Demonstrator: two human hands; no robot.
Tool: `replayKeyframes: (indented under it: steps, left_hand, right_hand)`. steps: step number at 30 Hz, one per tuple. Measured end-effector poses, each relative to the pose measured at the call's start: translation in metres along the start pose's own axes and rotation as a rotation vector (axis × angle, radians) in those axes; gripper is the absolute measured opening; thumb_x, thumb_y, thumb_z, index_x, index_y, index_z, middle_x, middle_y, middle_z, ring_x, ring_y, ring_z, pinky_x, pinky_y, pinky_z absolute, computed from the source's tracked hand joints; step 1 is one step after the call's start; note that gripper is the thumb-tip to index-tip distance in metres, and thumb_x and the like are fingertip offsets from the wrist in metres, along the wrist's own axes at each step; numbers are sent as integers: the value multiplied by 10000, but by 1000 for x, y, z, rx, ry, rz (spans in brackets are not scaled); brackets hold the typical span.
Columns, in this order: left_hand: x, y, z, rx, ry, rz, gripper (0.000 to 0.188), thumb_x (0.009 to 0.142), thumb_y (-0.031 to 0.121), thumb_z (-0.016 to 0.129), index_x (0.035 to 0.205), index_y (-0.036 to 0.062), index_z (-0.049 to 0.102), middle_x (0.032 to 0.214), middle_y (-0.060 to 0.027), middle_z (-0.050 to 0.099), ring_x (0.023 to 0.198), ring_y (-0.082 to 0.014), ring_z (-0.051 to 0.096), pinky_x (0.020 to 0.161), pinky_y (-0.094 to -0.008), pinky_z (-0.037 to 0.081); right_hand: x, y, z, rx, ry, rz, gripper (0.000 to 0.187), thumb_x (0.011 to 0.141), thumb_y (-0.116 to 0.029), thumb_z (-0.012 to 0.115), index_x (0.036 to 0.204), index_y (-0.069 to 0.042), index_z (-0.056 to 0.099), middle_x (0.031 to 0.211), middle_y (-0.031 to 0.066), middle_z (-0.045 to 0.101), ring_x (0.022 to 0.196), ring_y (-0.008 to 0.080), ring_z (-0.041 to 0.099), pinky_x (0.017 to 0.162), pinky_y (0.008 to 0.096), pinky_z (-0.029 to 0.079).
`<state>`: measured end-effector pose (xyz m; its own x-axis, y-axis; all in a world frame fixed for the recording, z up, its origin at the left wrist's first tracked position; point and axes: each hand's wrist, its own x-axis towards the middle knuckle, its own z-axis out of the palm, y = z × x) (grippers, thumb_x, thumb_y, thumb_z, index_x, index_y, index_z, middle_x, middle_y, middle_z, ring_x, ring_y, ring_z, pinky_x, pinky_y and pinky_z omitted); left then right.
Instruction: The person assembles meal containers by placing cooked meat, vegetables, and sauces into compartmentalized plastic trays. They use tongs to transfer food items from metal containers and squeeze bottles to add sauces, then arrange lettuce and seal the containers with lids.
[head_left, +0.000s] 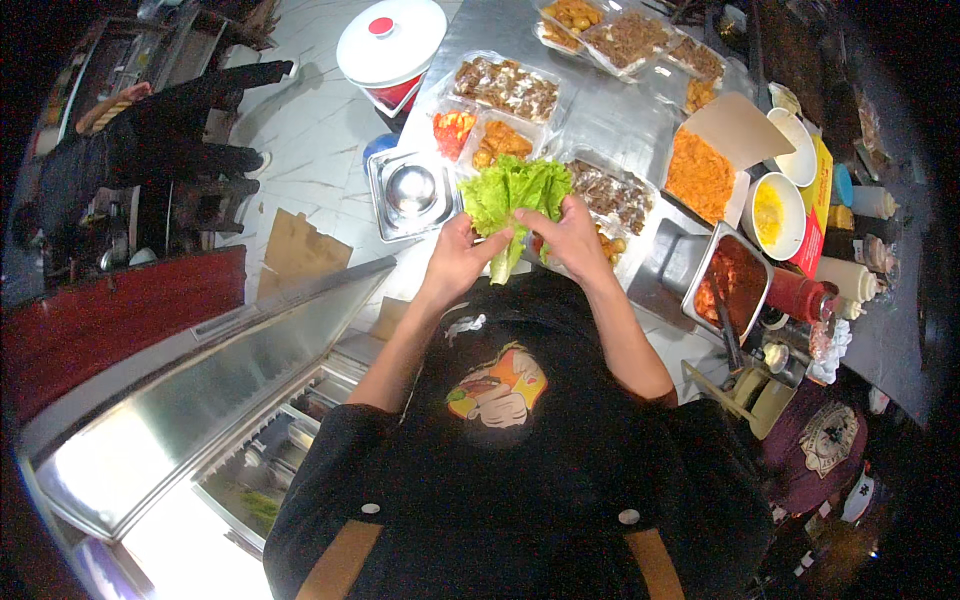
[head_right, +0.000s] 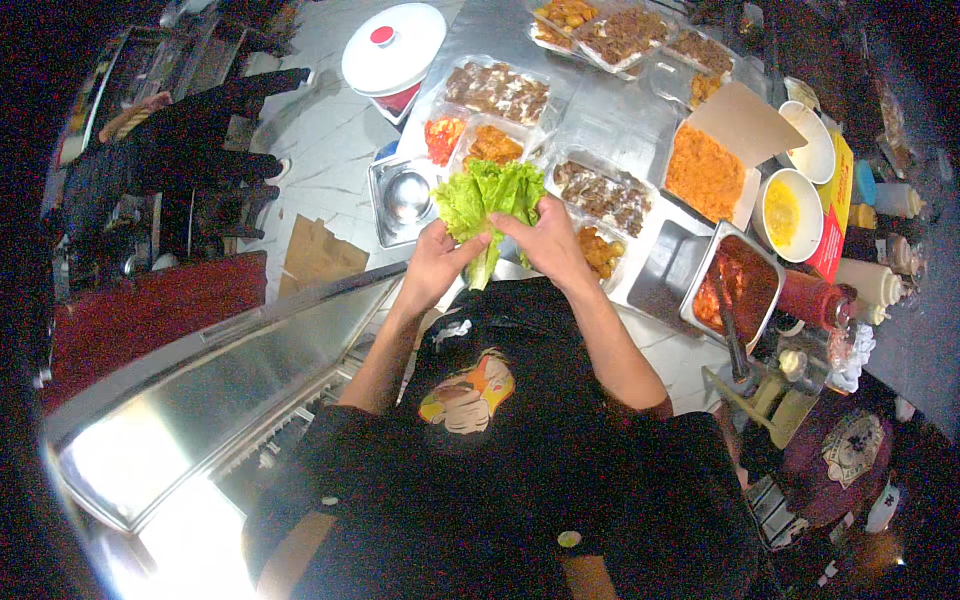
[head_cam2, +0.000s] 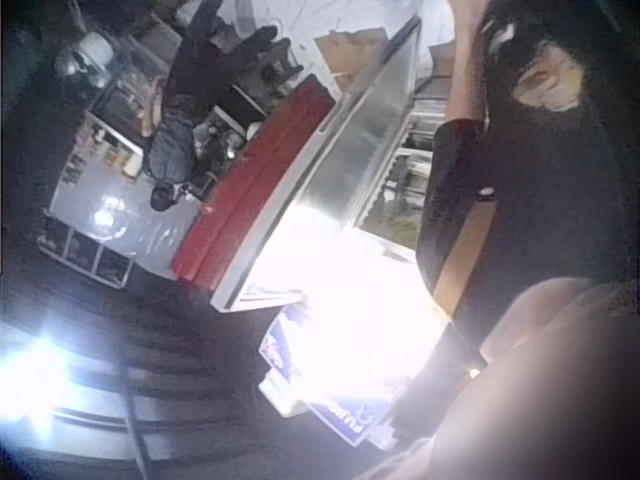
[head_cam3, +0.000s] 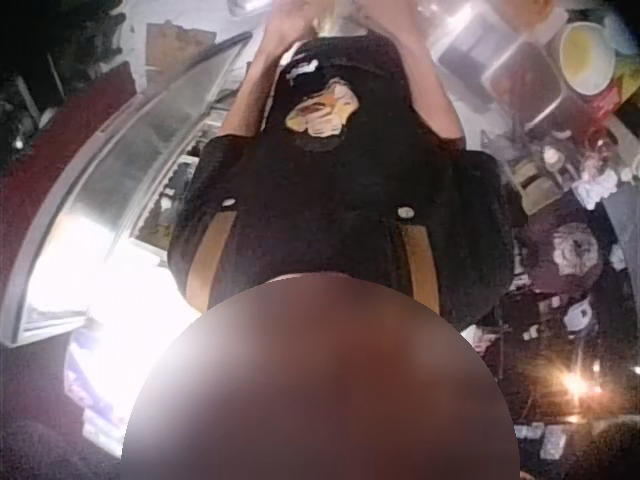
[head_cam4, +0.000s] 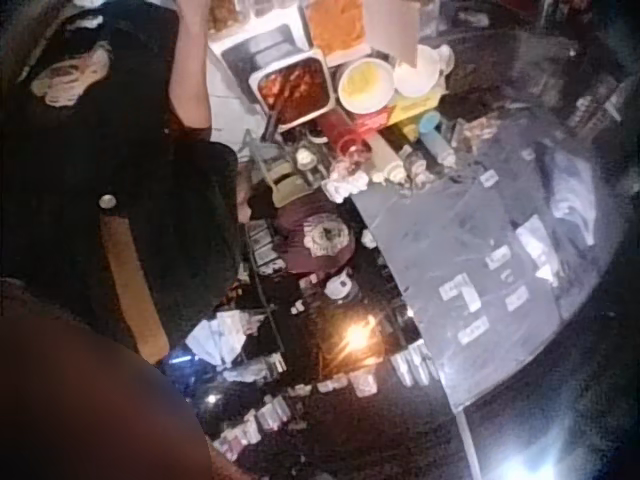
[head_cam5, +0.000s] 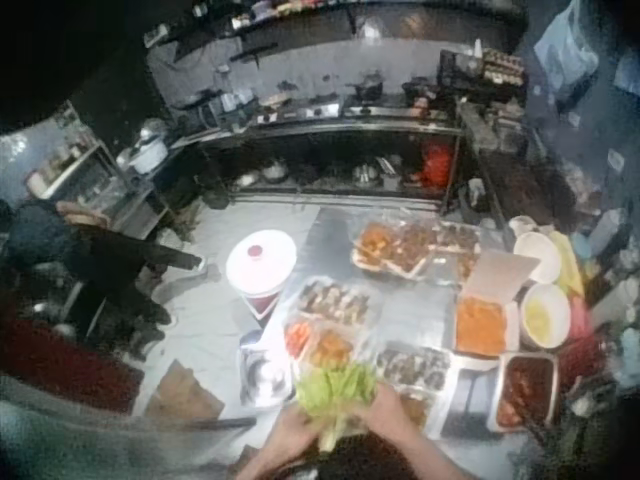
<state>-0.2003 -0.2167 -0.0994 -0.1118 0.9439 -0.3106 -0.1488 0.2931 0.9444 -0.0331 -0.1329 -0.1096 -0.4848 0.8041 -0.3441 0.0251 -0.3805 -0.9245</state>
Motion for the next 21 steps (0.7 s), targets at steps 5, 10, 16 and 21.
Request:
replayKeyframes:
  steps: [5,10,16,21]
  left_hand:
    - [37,-1,-9,9,-65,-22,215,898,-3,676,1113,-6,673,1069,-53,721,931,-129,672,823,-282,537]
    - [71,6,-28,252,-218,427,186,801,12,697,985,27,715,1063,-115,691,1029,-213,660,924,-330,502]
    - [84,12,-50,306,-379,389,324,790,31,725,1114,21,717,1156,-134,685,1126,-239,635,944,-344,491]
    - [83,30,-79,337,-689,355,490,778,-6,714,1258,84,670,1303,-107,641,1248,-264,600,1011,-371,479]
  right_hand:
    - [4,13,-1,39,44,-55,344,874,-135,740,1190,-25,663,1114,55,723,1003,139,657,882,307,516]
    - [-4,27,2,533,180,15,441,891,-219,745,1266,-44,593,1195,27,658,1036,132,609,845,287,491]
    - [5,23,53,485,386,109,341,901,-202,749,1168,-23,635,1086,64,701,933,152,681,808,303,552]
    - [-11,22,81,930,422,7,295,921,-212,719,1143,-26,664,1046,84,714,925,204,717,832,347,597]
